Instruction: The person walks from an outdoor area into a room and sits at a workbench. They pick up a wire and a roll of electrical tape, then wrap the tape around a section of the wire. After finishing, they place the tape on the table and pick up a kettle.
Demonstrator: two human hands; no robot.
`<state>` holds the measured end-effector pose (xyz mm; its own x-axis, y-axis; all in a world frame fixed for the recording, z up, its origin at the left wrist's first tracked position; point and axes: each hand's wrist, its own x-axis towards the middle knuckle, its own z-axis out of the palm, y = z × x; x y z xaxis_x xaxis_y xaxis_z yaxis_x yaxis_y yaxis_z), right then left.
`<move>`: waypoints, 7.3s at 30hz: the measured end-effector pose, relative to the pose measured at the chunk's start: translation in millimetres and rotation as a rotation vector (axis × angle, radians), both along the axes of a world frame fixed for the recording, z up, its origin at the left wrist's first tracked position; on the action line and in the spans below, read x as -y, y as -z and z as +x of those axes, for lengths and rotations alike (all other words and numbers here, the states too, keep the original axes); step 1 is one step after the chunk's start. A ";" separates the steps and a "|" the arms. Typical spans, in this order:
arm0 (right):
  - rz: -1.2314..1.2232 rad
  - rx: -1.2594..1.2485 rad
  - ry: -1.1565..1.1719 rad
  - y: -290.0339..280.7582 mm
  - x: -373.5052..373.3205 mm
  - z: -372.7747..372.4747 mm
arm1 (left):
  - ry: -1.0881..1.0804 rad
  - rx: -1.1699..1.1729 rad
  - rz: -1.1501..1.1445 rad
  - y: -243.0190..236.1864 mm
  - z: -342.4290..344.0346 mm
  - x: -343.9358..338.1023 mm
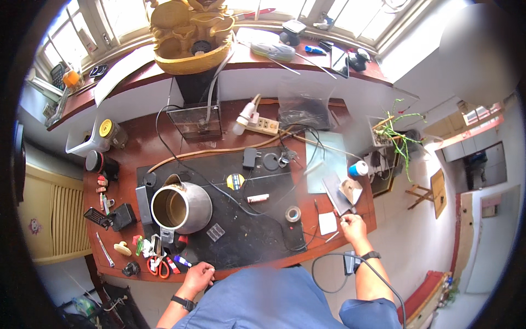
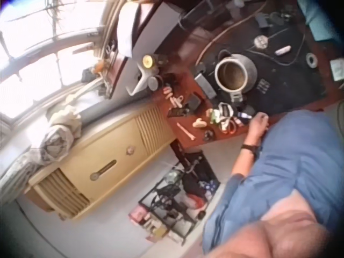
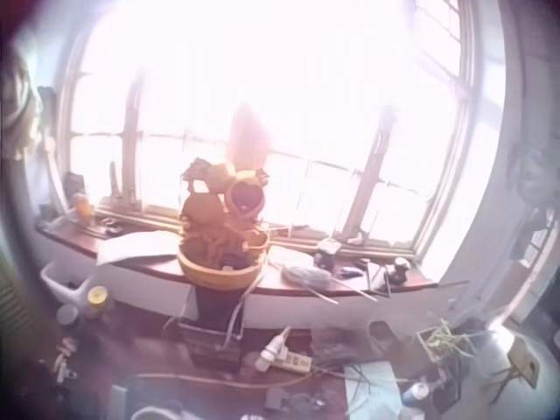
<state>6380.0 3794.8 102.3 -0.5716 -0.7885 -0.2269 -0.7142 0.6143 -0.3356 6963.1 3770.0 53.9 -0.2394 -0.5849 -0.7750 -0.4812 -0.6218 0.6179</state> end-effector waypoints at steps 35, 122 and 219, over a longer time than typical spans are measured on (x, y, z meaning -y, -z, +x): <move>-0.251 0.310 -0.127 -32.1 -26.5 -20.0 | 0.112 0.318 -0.232 -29.0 -58.0 -43.3; -0.607 0.376 0.171 -197.5 -229.2 -238.0 | -0.439 -1.295 -0.346 -237.9 -298.1 98.2; 0.147 0.188 -0.438 -37.1 -106.8 -114.6 | -0.821 0.519 -0.978 -77.2 -55.3 20.1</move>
